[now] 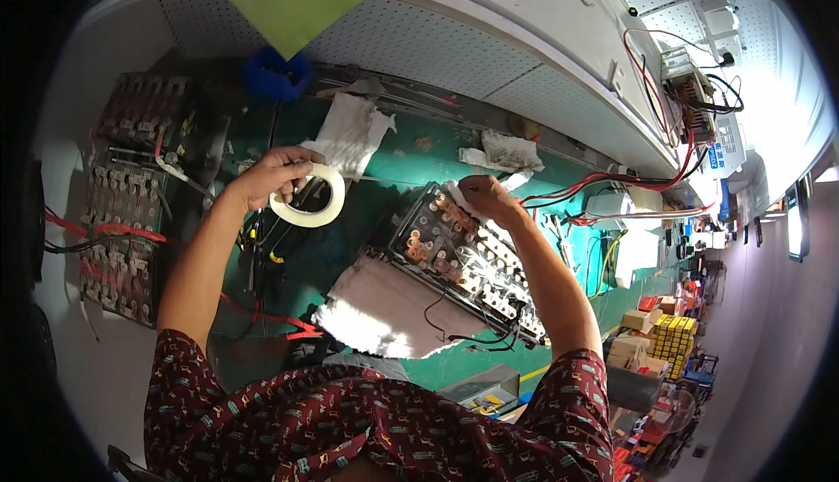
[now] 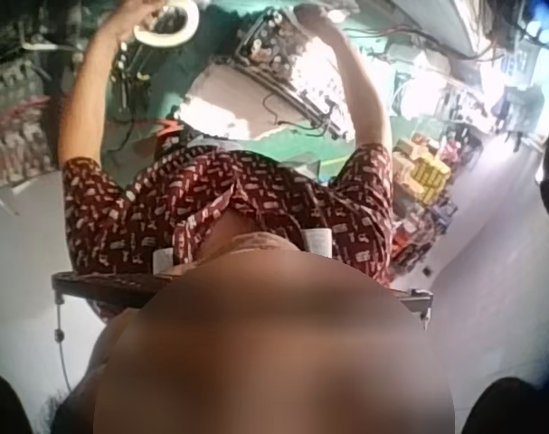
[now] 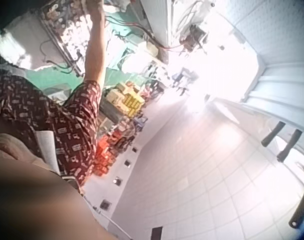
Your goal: The person wraps a rectangular electronic module with white tape, repeatedly pulling tape from a roll, applying it over the module's surface, and trimming excess with scissors. The module is rotated and repositioned to cover different areas.
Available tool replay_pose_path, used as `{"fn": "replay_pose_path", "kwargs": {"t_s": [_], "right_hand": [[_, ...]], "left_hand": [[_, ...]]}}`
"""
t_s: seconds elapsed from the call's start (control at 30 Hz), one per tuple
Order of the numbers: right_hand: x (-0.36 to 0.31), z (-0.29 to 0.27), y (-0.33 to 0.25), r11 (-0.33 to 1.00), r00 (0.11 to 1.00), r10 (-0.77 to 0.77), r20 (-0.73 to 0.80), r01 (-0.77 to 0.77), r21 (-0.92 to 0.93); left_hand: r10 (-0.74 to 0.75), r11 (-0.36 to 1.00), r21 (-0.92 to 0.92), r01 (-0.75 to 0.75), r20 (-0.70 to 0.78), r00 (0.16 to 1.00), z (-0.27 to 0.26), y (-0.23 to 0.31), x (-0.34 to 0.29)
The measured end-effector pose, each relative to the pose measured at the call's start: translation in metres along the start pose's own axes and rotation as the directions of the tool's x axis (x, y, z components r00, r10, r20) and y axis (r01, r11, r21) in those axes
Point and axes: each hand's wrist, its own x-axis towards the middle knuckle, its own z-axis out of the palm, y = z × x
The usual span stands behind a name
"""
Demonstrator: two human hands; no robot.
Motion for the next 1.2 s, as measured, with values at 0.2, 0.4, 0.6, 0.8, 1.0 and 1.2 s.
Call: {"fn": "replay_pose_path", "kwargs": {"t_s": [0.2,0.4,0.6,0.8,1.0,1.2], "right_hand": [[-0.038,0.029,-0.025,0.979,0.982,-0.187,0.023,0.184,0.088],[-0.049,0.038,-0.027,0.996,0.993,-0.086,-0.078,0.083,-0.042],[-0.134,0.085,-0.101,0.869,0.704,-0.492,-0.512,0.429,-0.246],[-0.231,0.276,-0.007,0.684,0.869,-0.127,0.478,-0.272,0.677],[-0.228,0.439,0.106,-0.189,0.858,0.102,0.503,-0.480,0.857],[-0.222,0.431,0.043,-0.704,0.896,0.278,0.347,-0.056,0.708]], "left_hand": [[-0.052,0.999,-0.007,0.052,0.008,0.999,0.017,-0.015,-0.043],[-0.113,0.994,-0.004,0.113,0.067,0.991,0.065,-0.054,-0.087],[-0.091,0.994,-0.072,0.085,-0.082,0.992,0.085,-0.090,-0.101],[-0.048,0.998,0.028,0.050,-0.091,0.995,0.113,-0.081,-0.105],[-0.077,0.993,0.073,0.091,-0.177,0.981,0.125,-0.087,-0.110],[-0.077,0.979,0.167,0.114,-0.215,0.974,0.133,-0.072,-0.115]]}}
